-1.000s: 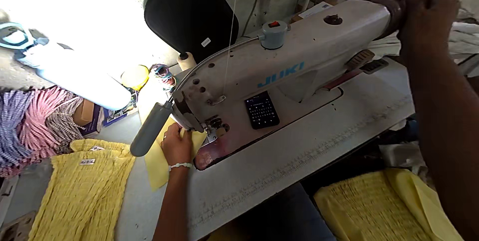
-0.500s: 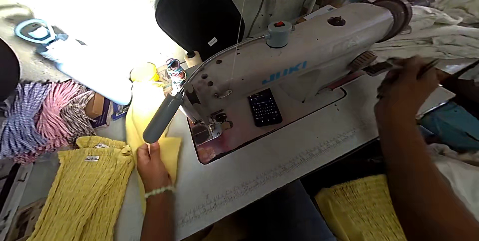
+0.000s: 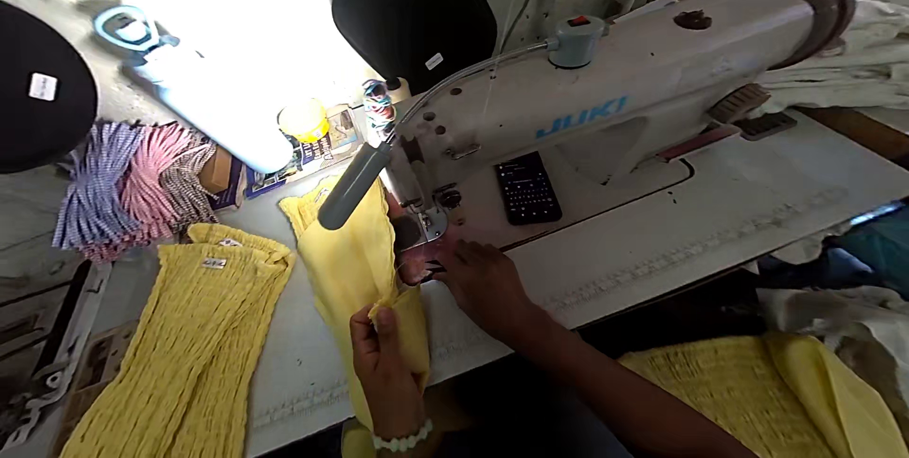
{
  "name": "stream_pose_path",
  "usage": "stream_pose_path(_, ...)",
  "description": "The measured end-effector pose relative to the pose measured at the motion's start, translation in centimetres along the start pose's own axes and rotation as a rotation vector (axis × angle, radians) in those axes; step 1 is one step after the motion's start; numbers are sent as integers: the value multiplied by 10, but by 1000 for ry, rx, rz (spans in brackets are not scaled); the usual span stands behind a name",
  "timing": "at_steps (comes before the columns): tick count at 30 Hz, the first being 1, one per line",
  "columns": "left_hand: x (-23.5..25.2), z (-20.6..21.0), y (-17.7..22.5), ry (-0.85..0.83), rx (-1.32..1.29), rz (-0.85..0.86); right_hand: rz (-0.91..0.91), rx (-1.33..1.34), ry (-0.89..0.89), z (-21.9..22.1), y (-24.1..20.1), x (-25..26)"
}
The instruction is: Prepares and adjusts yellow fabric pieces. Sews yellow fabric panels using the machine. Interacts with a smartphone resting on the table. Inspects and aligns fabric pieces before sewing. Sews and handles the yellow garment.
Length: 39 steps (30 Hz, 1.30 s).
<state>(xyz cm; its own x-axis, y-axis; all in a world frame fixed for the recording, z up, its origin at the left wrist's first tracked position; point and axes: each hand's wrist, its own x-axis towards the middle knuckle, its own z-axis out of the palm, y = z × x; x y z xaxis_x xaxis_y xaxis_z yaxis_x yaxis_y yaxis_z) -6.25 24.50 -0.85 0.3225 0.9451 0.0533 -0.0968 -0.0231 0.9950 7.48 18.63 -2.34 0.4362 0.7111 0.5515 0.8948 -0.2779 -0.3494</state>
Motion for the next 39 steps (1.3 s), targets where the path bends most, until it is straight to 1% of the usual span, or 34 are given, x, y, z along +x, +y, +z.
stream_pose_path(5,0,-1,-1,-4,4,5,-23,38,-83,7,-15,2)
stream_pose_path(9,-13,-6,3,-40,61,-28,-7,35,-69,-1,-6,-11)
stream_pose_path(11,-29,-13,8,-134,167,-44,47,43,-53,-11,7,-22)
stream_pose_path(13,-48,-24,11,-300,267,-21,138,55,-19,-23,27,-34)
stream_pose_path(15,-59,-38,7,-465,353,68,270,62,5,-40,52,-40)
stream_pose_path(16,-61,-43,5,-501,401,119,340,62,-3,-51,68,-40)
stream_pose_path(18,-55,-47,4,-478,544,252,411,16,26,-67,101,-35)
stream_pose_path(21,-23,-46,6,-422,787,508,443,-12,3,-75,141,-21)
stream_pose_path(23,2,-43,-4,-439,923,637,447,15,-21,-73,155,-14)
stream_pose_path(25,12,-38,-18,-449,1072,705,427,21,-30,-70,159,-12)
stream_pose_path(28,-2,-32,-24,-426,1222,729,422,16,-40,-67,158,-11)
stream_pose_path(31,-23,-33,-18,-432,1247,706,446,4,-74,-69,156,-10)
stream_pose_path(34,-32,-36,-15,-454,1237,700,443,-14,-79,-67,156,-9)
stream_pose_path(36,-28,-39,-11,-472,1195,690,443,-9,-77,-67,156,-10)
stream_pose_path(39,-3,-39,0,-452,1087,672,436,27,-33,-68,157,-14)
